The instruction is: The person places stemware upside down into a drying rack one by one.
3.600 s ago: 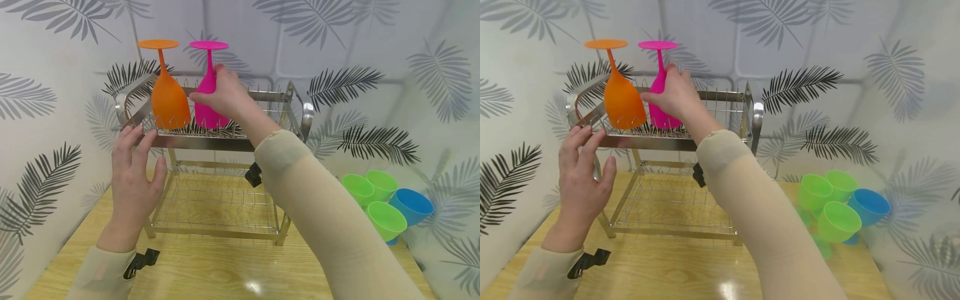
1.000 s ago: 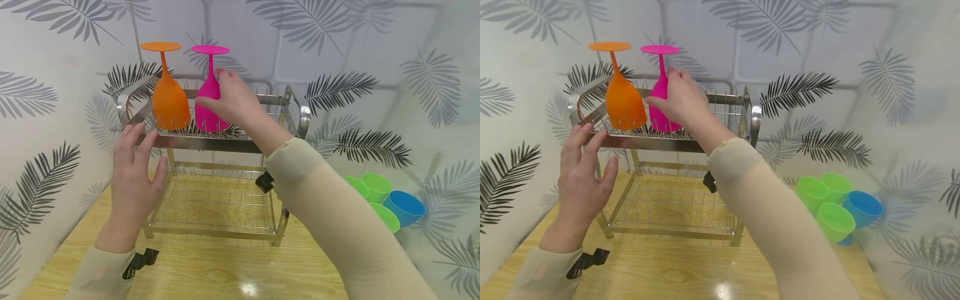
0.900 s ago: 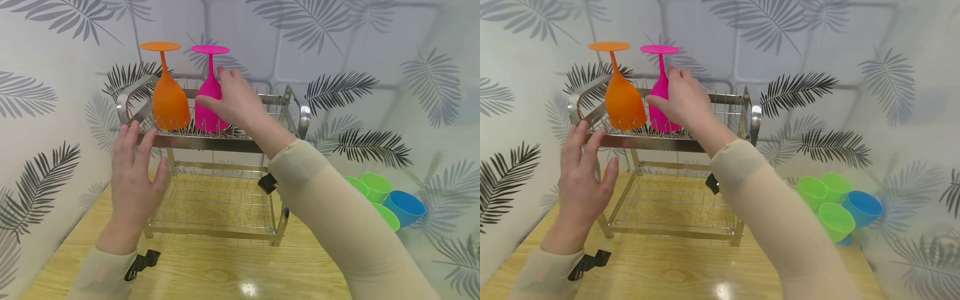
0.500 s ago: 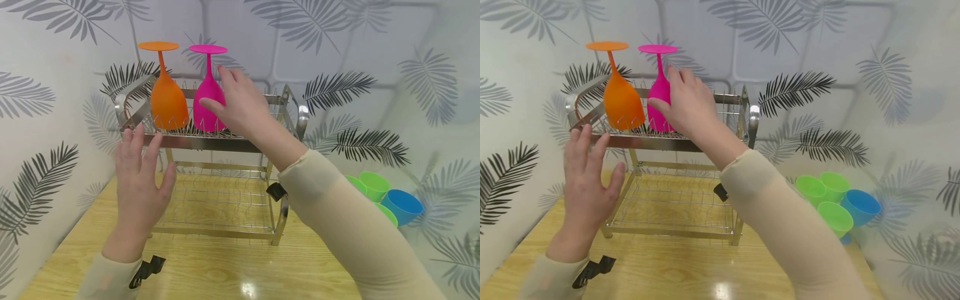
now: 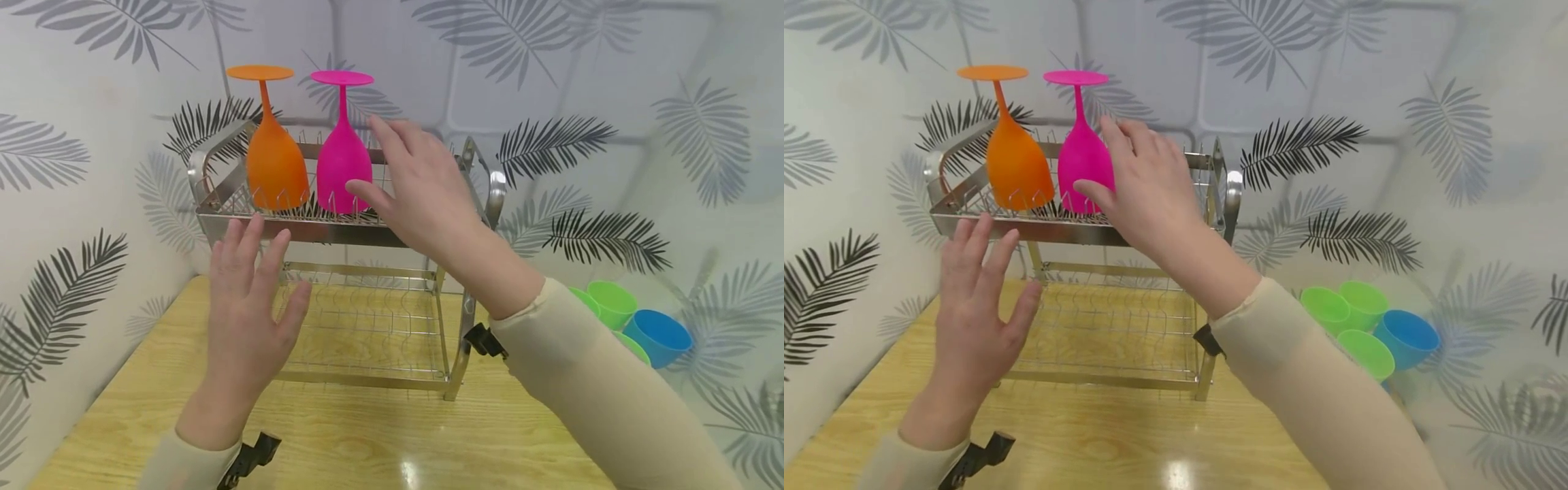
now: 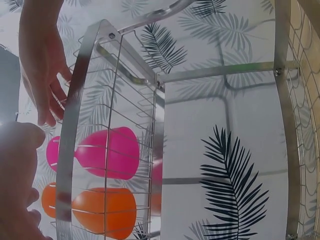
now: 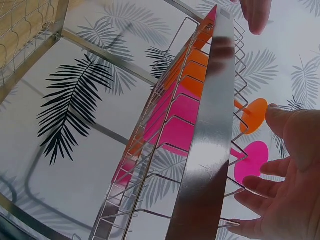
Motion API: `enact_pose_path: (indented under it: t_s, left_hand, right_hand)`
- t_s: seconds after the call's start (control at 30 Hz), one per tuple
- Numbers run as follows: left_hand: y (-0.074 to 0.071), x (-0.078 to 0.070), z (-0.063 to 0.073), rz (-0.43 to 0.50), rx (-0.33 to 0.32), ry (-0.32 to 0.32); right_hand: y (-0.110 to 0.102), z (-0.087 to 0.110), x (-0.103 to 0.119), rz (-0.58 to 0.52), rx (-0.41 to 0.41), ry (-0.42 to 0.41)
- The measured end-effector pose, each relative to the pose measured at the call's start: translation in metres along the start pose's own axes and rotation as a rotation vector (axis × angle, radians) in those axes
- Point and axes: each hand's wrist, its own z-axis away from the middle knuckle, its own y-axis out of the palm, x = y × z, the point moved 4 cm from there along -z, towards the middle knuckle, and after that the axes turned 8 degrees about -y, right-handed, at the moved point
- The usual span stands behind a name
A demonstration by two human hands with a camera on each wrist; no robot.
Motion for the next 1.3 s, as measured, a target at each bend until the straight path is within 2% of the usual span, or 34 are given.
enact_pose_path:
  t_s: [0.27,0.4,0.63,0.8,1.0,1.3]
  left_hand:
    - [0.004,-0.012,0.005,0.033,0.037,0.018]
    - [0.007,-0.017,0.007,0.048,0.043,0.017]
    - [0.012,-0.025,0.012,0.063,0.093,0.014]
    - [0.017,-0.031,0.017,0.082,0.114,0.013]
    - [0.022,-0.040,0.023,0.090,0.126,0.026]
    - [0.032,-0.053,0.032,0.083,0.145,0.047]
  right_hand:
    - [-0.006,0.031,-0.002,-0.012,-0.079,-0.083]
    - [-0.008,0.049,-0.005,-0.051,-0.093,-0.087]
    - [-0.012,0.080,-0.010,-0.112,-0.143,-0.093]
    - [-0.013,0.100,-0.017,-0.130,-0.164,-0.067]
    - [-0.017,0.128,-0.027,-0.106,-0.149,-0.007]
    - [-0.012,0.159,-0.045,-0.102,-0.154,0.022]
